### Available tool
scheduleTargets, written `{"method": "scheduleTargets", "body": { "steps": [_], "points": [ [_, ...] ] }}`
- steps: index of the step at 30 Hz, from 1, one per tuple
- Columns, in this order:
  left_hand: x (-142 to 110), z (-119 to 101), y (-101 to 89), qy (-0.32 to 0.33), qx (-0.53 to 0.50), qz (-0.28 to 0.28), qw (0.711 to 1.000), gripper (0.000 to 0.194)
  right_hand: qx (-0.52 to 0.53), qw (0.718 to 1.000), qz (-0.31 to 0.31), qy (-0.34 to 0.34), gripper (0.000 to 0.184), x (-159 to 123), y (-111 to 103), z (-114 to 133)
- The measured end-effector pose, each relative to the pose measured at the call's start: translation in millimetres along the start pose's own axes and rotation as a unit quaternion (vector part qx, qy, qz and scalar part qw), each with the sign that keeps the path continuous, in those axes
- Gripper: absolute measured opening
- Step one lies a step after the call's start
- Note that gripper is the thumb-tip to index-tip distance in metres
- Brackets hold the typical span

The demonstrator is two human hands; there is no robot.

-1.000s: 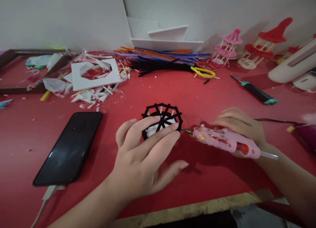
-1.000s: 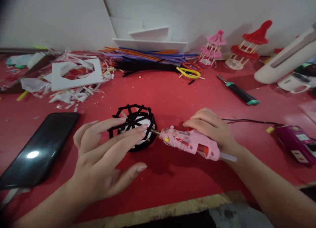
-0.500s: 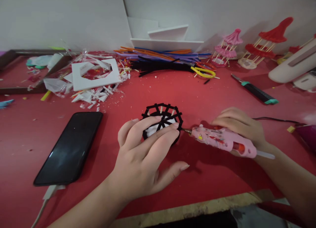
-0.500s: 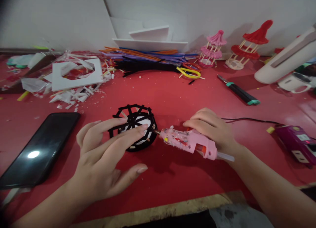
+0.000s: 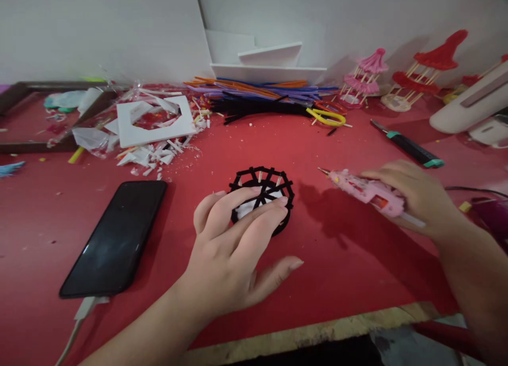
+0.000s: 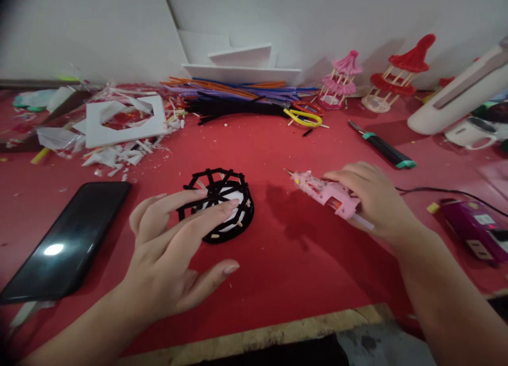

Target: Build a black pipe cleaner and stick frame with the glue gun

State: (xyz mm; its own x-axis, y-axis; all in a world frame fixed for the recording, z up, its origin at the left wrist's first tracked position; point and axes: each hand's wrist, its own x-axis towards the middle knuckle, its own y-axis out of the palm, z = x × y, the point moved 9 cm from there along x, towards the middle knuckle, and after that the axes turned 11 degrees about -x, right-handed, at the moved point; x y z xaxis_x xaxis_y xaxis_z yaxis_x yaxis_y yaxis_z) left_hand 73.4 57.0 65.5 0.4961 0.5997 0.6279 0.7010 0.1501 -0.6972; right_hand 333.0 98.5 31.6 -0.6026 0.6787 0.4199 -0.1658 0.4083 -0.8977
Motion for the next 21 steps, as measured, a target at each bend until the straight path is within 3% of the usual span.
{"method": "scheduleTargets", "body": {
  "steps": [4,7,10,11,12,13,15,16,18,21],
  "points": [
    [0,1,-0.2,0.000,-0.010,0.000,1.000,0.044,-0.084,0.996,0.020,0.038,0.043,-13,21,-31],
    [0,1,0.0,0.001,-0.016,0.004,1.000,0.043,-0.111,0.991,0.010,0.070,0.047,-11,13,-23],
    [0,2,-0.1,0.003,-0.018,0.005,1.000,0.042,-0.110,0.987,-0.021,0.111,0.043,-1,-18,23],
    [0,2,-0.4,0.004,-0.018,0.003,1.000,0.041,-0.076,0.994,-0.008,0.073,0.040,5,-24,53],
    [0,2,-0.6,0.004,-0.018,0.001,1.000,0.040,-0.033,0.999,0.010,-0.017,0.040,10,-28,93],
    [0,2,-0.4,0.004,-0.018,0.001,1.000,0.039,0.009,0.993,0.036,-0.112,0.042,11,-30,133],
    [1,1,-0.3,0.006,-0.015,-0.001,1.000,0.037,0.050,0.972,0.069,-0.219,0.044,9,-33,186],
    [1,1,-0.3,0.008,-0.012,-0.001,1.000,0.036,0.056,0.966,0.081,-0.239,0.046,7,-30,199],
    [1,0,-1.1,0.011,-0.004,-0.008,1.000,0.033,0.063,0.967,0.109,-0.222,0.060,4,-16,200],
    [0,0,-0.8,0.015,0.003,-0.008,1.000,0.031,0.030,0.984,0.143,-0.102,0.085,-3,9,161]
  ]
}}
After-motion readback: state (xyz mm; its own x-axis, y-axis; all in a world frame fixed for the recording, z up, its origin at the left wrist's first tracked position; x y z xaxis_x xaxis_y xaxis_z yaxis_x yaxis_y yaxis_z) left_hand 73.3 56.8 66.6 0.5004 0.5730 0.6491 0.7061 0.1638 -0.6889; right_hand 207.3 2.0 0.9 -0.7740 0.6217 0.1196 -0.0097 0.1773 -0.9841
